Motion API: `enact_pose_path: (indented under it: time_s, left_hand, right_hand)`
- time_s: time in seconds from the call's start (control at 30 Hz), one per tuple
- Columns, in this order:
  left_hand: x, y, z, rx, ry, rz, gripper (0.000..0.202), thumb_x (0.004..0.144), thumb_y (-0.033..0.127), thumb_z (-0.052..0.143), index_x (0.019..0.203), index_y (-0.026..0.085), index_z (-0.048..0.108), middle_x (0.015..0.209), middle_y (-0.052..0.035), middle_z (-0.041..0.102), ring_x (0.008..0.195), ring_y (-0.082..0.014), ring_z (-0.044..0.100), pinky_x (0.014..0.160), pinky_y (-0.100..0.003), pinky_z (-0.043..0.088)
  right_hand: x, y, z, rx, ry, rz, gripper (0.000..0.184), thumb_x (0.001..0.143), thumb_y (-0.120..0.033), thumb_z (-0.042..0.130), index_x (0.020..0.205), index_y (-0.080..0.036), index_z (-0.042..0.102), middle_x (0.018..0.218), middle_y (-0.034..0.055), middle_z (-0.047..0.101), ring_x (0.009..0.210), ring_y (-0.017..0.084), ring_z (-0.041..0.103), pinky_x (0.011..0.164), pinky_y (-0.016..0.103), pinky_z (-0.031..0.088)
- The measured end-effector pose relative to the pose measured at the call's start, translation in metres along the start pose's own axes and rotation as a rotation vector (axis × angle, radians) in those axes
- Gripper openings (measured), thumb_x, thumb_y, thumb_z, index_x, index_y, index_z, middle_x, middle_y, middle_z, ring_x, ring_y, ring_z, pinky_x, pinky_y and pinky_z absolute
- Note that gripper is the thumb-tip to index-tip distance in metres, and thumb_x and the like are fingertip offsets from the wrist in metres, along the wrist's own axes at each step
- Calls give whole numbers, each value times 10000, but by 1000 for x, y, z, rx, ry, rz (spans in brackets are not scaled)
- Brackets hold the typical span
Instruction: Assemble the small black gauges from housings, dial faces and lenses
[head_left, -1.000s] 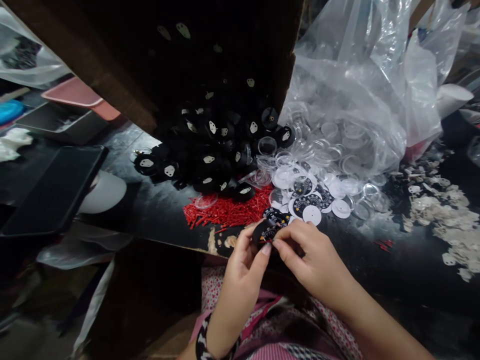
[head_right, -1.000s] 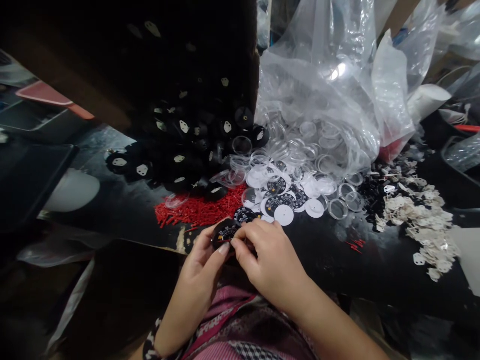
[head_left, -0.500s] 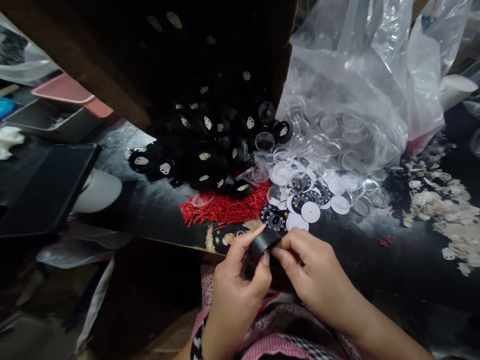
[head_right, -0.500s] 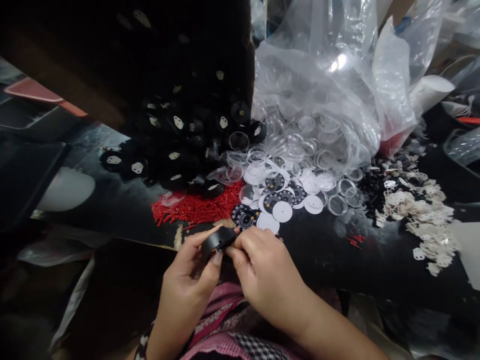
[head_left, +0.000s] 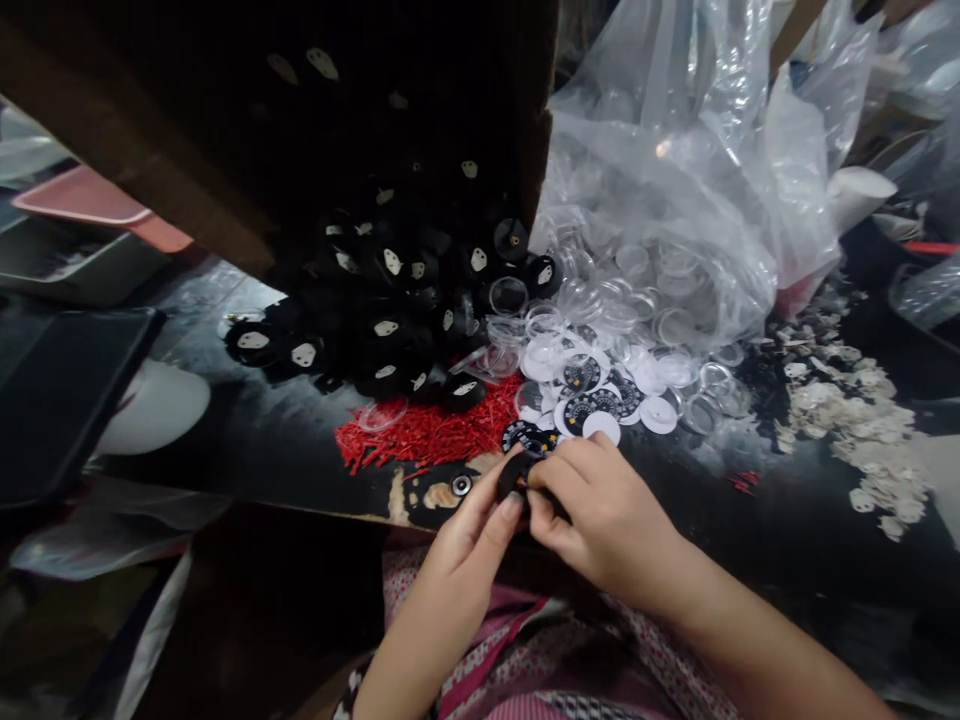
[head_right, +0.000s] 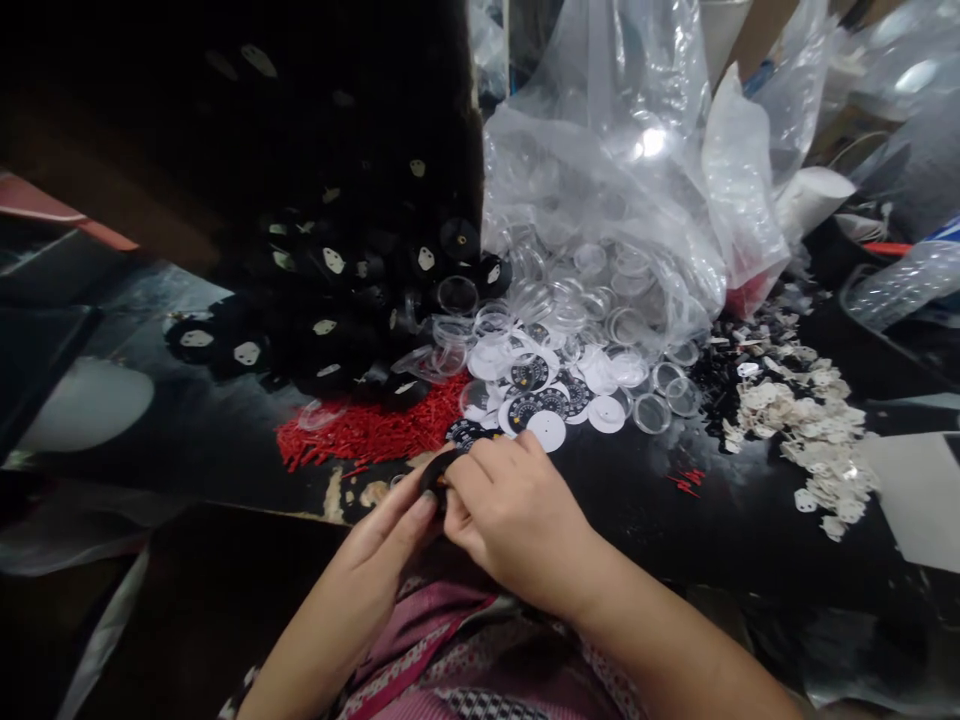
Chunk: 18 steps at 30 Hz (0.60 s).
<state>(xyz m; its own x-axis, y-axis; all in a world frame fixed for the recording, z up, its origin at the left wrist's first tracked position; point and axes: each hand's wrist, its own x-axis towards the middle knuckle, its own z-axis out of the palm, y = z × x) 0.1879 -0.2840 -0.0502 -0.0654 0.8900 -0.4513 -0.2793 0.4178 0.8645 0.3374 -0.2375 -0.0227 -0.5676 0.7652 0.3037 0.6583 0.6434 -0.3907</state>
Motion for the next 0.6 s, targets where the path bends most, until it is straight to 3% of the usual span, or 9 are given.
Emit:
enact_pose_path:
  time_s: [0.1, 0.23, 0.33, 0.4, 0.47, 0.53, 0.6]
  left_hand:
    - [-2, -11, 5, -173, 90, -106, 367, 793, 460, 683, 1126, 309, 716, 1291, -50, 657, 1259, -333, 542, 1038, -463, 473]
    - [2, -20, 6, -167, 67, -77, 369, 771, 401, 730, 1129, 313, 712, 1306, -29, 649, 1284, -300, 522, 1084, -403, 432]
    - [7, -21, 3, -198, 10, -56, 383, 803, 403, 703, 1175, 315, 681, 1311, -15, 647, 1261, -268, 548, 1055, -360, 471]
    - [9, -22, 3, -247, -17, -47, 372, 836, 406, 668, 1198, 319, 663, 1330, -3, 633, 1244, -251, 565, 1005, -335, 519]
    - [11, -24, 3, -271, -30, -37, 370, 842, 395, 666, 1204, 320, 658, 1333, 2, 631, 1224, -243, 582, 980, -320, 542]
    - [11, -24, 4, -290, -30, -43, 375, 840, 387, 672, 1209, 319, 655, 1320, 0, 640, 1201, -239, 599, 969, -323, 552]
    - [12, -22, 5, -331, -23, -51, 361, 835, 381, 680, 1190, 311, 668, 1288, -6, 661, 1171, -235, 621, 956, -326, 562]
  right_hand:
    - [1, -7, 2, 12, 18, 104, 153, 877, -130, 470, 775, -162, 579, 731, 31, 612, 699, 171, 544, 750, 329, 371]
    - [3, -6, -6, 124, -142, 302, 94, 873, -138, 561, 798, -185, 595, 754, -6, 654, 683, 146, 573, 745, 303, 394]
    - [16, 20, -14, 222, -109, 295, 81, 906, -187, 566, 869, -199, 637, 826, -1, 678, 747, 144, 610, 720, 269, 431]
    - [32, 46, -16, 41, 27, 328, 170, 912, -205, 553, 1052, -172, 644, 1022, 82, 673, 918, 213, 615, 807, 335, 450]
    - [48, 70, -16, -156, 40, 330, 298, 874, -149, 565, 1165, -148, 627, 1187, 148, 618, 1056, 296, 572, 893, 439, 428]
    - [59, 86, -18, -211, -3, 295, 311, 862, -98, 541, 1147, -151, 654, 1197, 143, 617, 1085, 308, 563, 923, 457, 423]
    - [59, 88, -22, -152, 27, 297, 287, 896, -104, 498, 1122, -154, 669, 1112, 117, 648, 1024, 258, 598, 895, 398, 459]
